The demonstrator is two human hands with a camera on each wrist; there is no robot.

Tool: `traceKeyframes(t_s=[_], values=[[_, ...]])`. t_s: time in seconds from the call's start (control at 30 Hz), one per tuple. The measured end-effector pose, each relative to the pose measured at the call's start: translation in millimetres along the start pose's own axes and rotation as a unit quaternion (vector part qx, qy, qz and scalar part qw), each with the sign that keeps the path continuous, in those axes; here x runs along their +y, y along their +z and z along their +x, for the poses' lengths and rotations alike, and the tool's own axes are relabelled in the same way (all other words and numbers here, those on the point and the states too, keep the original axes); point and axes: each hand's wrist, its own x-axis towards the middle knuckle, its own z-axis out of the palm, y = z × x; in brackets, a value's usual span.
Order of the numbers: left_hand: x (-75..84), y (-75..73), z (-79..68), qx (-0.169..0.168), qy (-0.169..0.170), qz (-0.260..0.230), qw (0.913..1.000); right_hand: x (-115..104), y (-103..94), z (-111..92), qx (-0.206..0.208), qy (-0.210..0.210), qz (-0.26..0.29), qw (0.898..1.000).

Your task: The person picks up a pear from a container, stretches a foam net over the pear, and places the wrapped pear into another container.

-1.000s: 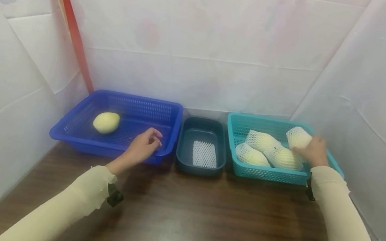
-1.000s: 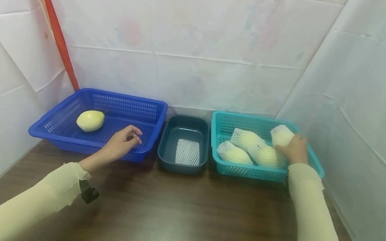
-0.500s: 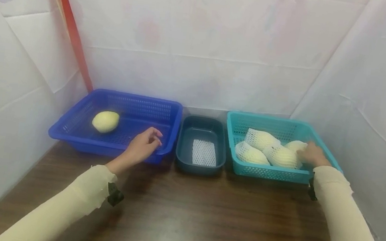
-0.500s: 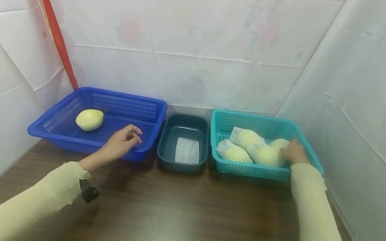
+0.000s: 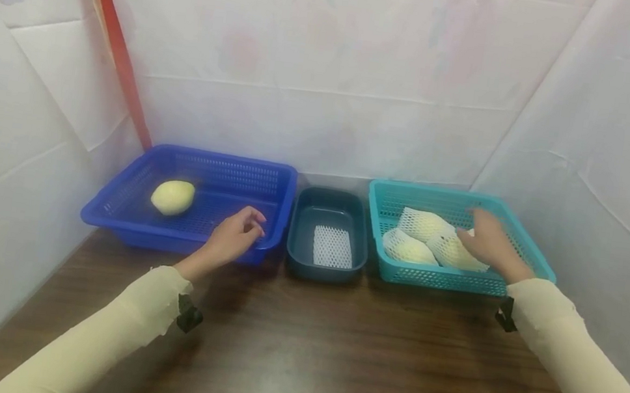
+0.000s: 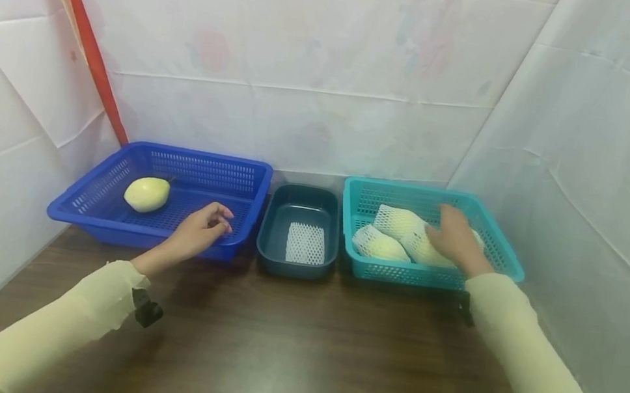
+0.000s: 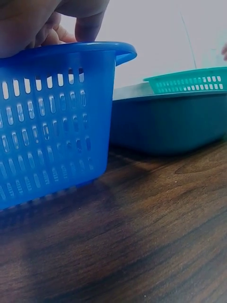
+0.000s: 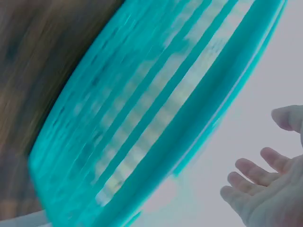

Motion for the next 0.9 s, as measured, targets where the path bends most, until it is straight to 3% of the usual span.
traceKeyframes(t_s=[0.2,0.4,0.63,0.9], values=[[-0.1,0.9,0.5,-0.004,-0.003,0.017,0.9998,-46.7,23.1,-16.1,0.011,-0.069,0.027,0.997],[0.1,2.0,-1.9,-0.004,0.0,0.041,0.9991,-71.9,50.8,-25.2,0.019,-0.11,0.029,0.993],[-1.0,3.3,-3.5,0.0,0.01,0.071,0.9974,-84.0,77.0,-27.5,0.038,-0.137,-0.018,0.99],[-1.4,5.1,-3.4,0.004,0.02,0.082,0.9964,-80.9,102.7,-27.4,0.06,-0.149,-0.08,0.984]])
